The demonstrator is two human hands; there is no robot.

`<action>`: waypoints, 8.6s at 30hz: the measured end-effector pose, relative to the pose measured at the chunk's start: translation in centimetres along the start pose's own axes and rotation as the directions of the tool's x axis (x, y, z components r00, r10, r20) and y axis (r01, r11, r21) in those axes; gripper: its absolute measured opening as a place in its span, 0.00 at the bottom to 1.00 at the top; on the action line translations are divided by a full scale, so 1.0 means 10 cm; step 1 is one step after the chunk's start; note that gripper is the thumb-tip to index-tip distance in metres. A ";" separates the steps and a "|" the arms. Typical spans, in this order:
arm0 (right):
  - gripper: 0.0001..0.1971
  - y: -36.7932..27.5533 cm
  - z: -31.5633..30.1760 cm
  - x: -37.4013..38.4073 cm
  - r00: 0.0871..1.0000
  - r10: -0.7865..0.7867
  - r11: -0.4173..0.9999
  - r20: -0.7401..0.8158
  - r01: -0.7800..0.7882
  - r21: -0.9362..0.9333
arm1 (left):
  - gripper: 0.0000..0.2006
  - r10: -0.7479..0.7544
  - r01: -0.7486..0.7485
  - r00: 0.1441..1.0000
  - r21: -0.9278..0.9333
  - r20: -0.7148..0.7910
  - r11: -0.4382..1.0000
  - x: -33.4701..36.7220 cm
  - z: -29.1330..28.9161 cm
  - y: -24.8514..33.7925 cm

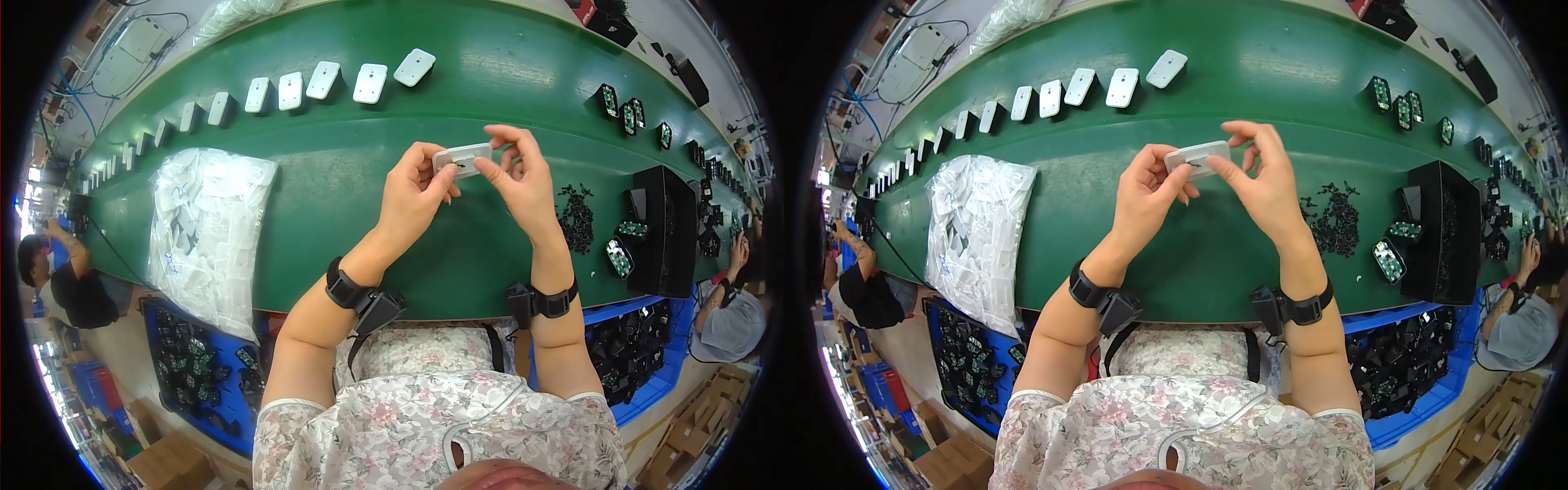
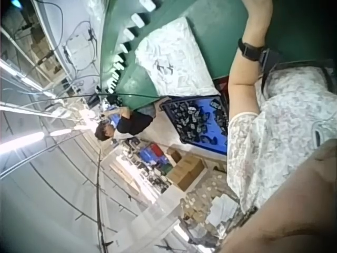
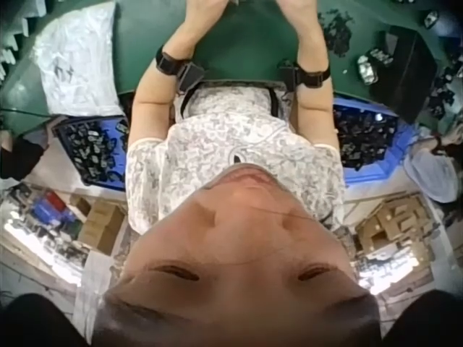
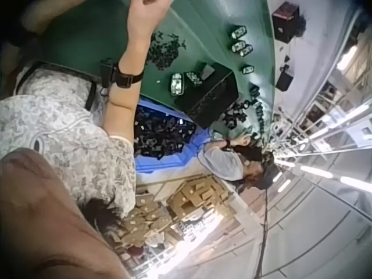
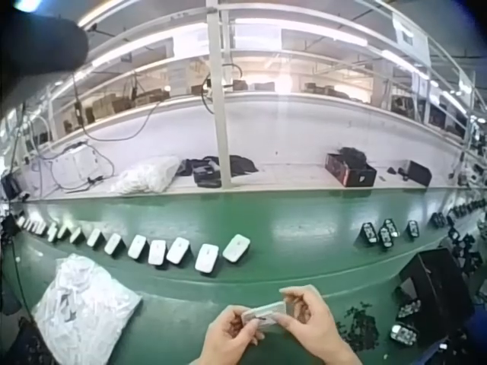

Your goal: Assembling small electronic components into plastic housings on a factory production line.

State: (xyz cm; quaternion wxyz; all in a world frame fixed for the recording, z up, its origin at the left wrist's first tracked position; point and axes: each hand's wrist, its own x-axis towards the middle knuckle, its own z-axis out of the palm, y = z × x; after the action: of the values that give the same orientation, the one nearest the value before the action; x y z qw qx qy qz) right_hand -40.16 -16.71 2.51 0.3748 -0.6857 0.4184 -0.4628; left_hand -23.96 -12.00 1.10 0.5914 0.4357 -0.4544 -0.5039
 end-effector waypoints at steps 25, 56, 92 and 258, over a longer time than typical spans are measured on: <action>0.21 0.38 -0.63 0.82 0.989 0.143 0.944 0.045 -0.122 -0.307 | 0.09 -0.167 0.161 0.985 0.108 0.048 0.981 0.28 -0.40 -0.07; 0.21 0.59 -0.67 0.45 0.987 0.088 0.773 0.132 0.016 -0.634 | 0.29 0.246 -0.476 0.874 0.842 0.420 0.255 -0.03 -0.12 -0.20; 0.19 0.09 0.01 -0.18 0.916 -0.147 0.805 0.373 0.330 -0.493 | 0.24 0.288 -0.461 0.887 0.650 0.362 0.604 0.03 -0.50 -0.31; 0.06 0.02 0.17 -0.21 0.984 0.120 0.980 0.130 -0.138 0.146 | 0.10 0.124 -0.118 0.992 0.208 -0.014 0.971 -0.12 0.01 -0.06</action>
State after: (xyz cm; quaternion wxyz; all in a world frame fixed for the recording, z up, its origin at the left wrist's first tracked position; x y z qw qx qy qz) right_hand -39.10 -14.60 1.12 0.4807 -0.6527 0.4016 -0.4262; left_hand -24.30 -10.93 0.40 0.5784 0.4730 -0.5222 -0.4111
